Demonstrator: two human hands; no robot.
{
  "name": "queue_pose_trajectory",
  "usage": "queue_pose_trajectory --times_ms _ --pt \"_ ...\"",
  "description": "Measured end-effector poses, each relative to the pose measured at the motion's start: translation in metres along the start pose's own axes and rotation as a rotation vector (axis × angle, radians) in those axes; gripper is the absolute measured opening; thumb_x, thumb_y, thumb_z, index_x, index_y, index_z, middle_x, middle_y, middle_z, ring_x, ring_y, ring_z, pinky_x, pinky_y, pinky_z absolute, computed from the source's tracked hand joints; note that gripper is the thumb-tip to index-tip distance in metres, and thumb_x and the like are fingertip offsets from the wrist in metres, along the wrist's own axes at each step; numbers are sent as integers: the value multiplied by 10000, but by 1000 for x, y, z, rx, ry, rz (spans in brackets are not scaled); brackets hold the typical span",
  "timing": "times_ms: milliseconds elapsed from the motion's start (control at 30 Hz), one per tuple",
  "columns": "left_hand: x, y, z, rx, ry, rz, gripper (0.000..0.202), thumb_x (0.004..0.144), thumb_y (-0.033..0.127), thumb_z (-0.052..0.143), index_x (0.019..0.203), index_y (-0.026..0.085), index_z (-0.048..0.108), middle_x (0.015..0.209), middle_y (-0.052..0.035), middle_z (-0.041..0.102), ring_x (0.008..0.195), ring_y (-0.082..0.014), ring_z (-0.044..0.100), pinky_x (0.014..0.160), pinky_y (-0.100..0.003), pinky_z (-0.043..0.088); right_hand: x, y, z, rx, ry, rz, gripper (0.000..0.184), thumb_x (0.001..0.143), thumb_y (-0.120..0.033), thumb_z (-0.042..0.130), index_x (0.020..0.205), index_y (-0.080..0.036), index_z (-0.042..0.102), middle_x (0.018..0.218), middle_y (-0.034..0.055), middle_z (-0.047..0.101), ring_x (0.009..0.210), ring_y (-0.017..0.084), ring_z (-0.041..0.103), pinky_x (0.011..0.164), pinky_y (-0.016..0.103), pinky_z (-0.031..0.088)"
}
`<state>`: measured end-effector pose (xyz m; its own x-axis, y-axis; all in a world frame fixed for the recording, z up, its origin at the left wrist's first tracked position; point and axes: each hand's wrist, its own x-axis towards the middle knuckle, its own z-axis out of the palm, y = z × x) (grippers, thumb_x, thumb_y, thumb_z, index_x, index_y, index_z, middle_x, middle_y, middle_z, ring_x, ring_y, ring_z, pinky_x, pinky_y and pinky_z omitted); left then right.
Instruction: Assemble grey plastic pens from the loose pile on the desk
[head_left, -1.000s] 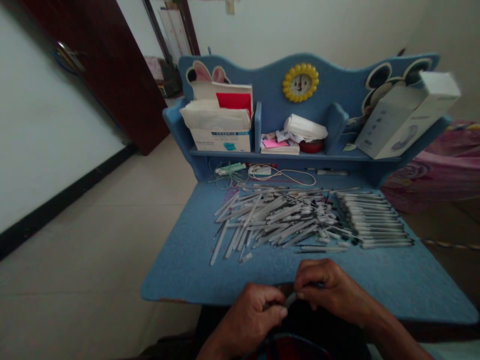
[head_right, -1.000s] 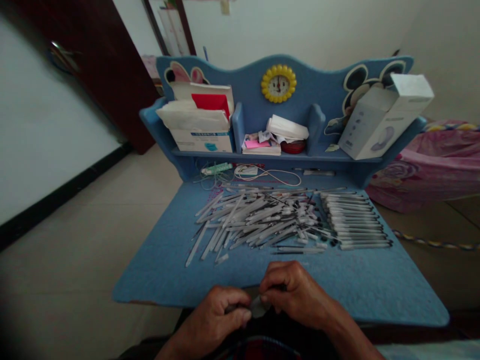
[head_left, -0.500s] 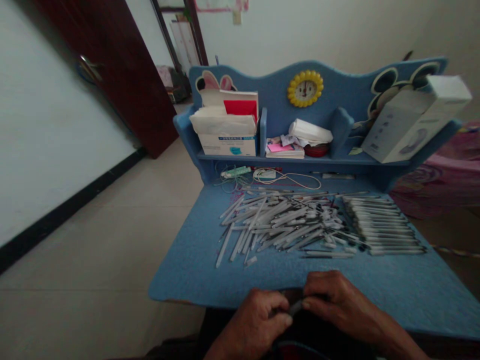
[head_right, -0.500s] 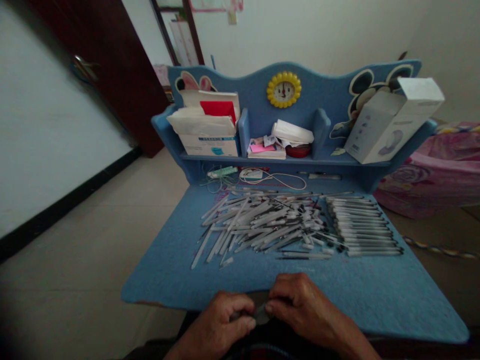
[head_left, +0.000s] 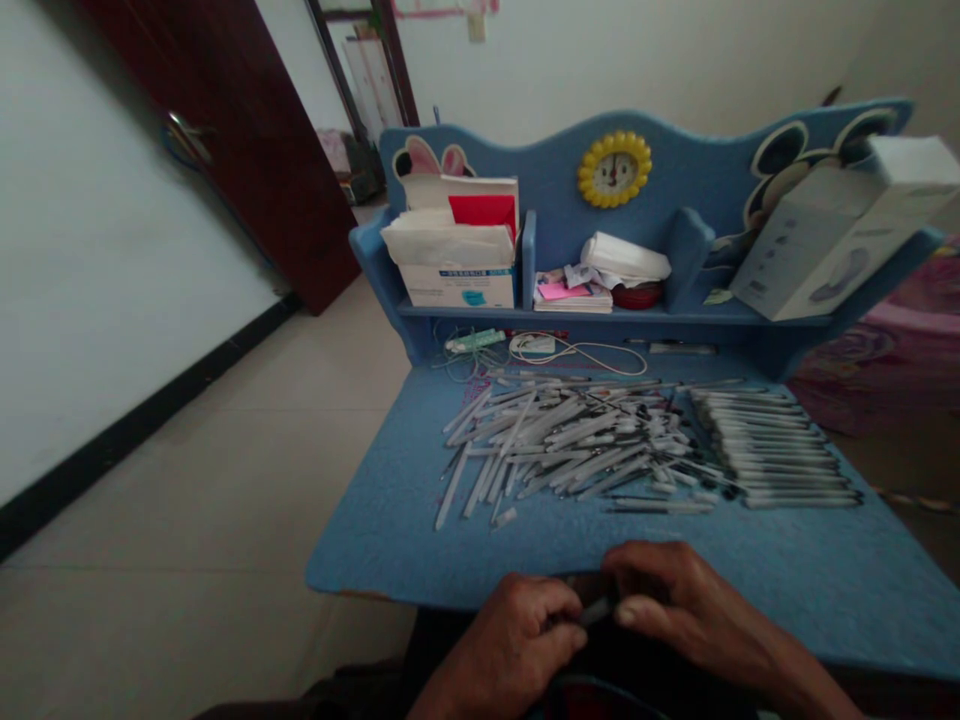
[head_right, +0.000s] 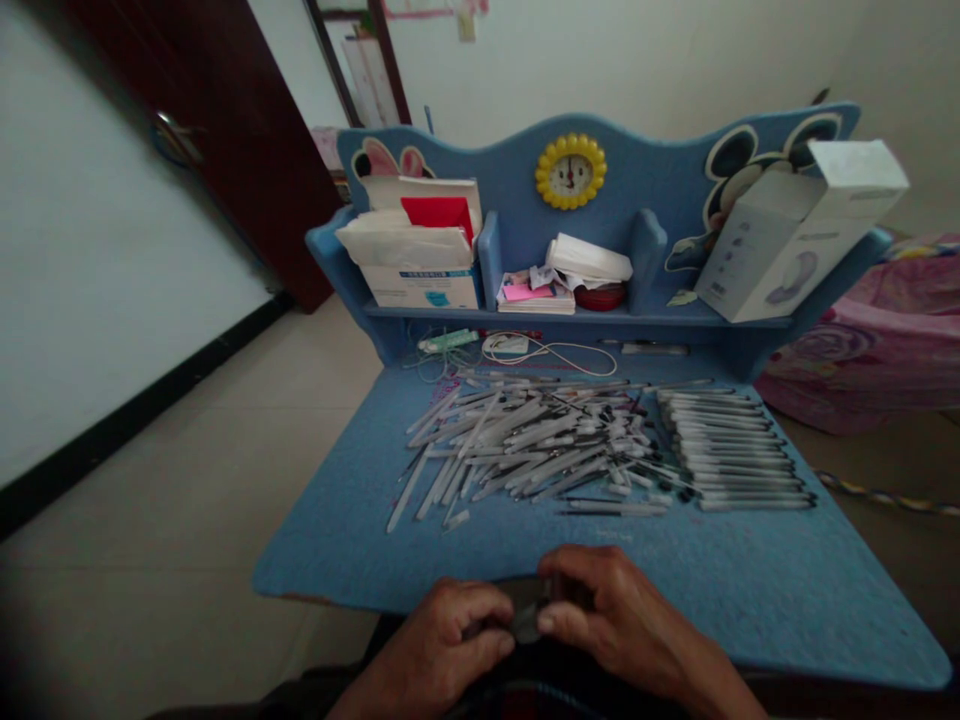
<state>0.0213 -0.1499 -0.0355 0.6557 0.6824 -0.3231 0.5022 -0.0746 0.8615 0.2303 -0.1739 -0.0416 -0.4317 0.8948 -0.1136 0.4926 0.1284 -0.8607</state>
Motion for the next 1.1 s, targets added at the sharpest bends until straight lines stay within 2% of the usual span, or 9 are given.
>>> queue_pose_trajectory --times_ms 100,267,433,467,600,767,900,1033,1100 --pt "1 0 1 12 5 3 100 703 141 518 634 156 588 579 58 432 588 -89 420 546 -198 272 -2 -1 -1 -20 3 22 171 833 -282 520 718 -166 573 625 -31 537 582 91 473 534 185 324" --pt "2 -1 3 38 4 16 91 696 128 524 621 155 569 578 60 426 586 -84 423 542 -197 262 -3 2 5 -143 3 38 307 863 -285 459 595 -152 526 571 -27 495 530 82 431 508 197 291" --pt "2 0 2 49 -3 14 98 709 137 512 636 155 575 596 56 444 599 -88 430 550 -195 272 -3 -3 0 -27 -16 46 89 812 -241 534 784 -170 581 673 -22 563 616 100 489 548 183 333" --pt "2 0 2 51 -4 15 99 708 137 512 635 156 576 598 56 447 601 -90 429 550 -195 274 -3 -3 0 -23 -18 45 83 812 -226 531 771 -170 578 664 -25 560 608 97 486 546 181 332" --pt "3 -1 2 60 -9 24 97 708 145 516 649 160 592 599 54 461 605 -95 430 558 -196 282 -3 -2 0 -132 -8 58 284 861 -280 462 612 -158 520 557 -35 483 523 84 425 499 197 281" --pt "1 -1 2 27 12 18 104 712 135 506 656 157 591 606 57 450 614 -89 428 559 -193 279 -2 -4 0 -57 -24 55 143 835 -234 503 728 -164 567 634 -35 528 581 88 468 526 183 310" --pt "1 1 0 12 15 30 105 715 137 508 634 155 571 600 60 422 613 -86 420 562 -196 272 -1 -5 0 -106 4 83 309 871 -304 452 616 -152 539 542 -41 465 513 80 422 483 195 275" --pt "1 1 -1 25 26 29 124 733 143 486 655 154 581 606 54 440 623 -92 440 582 -199 280 -1 -6 0 -20 -5 71 106 828 -216 505 811 -171 599 661 -32 545 593 93 484 530 182 331" --pt "1 2 -2 30 27 28 124 734 144 484 663 153 586 608 52 446 627 -94 446 587 -198 283 -1 -7 0 -10 -1 72 139 835 -208 489 761 -164 598 626 -34 532 563 87 478 512 178 327"
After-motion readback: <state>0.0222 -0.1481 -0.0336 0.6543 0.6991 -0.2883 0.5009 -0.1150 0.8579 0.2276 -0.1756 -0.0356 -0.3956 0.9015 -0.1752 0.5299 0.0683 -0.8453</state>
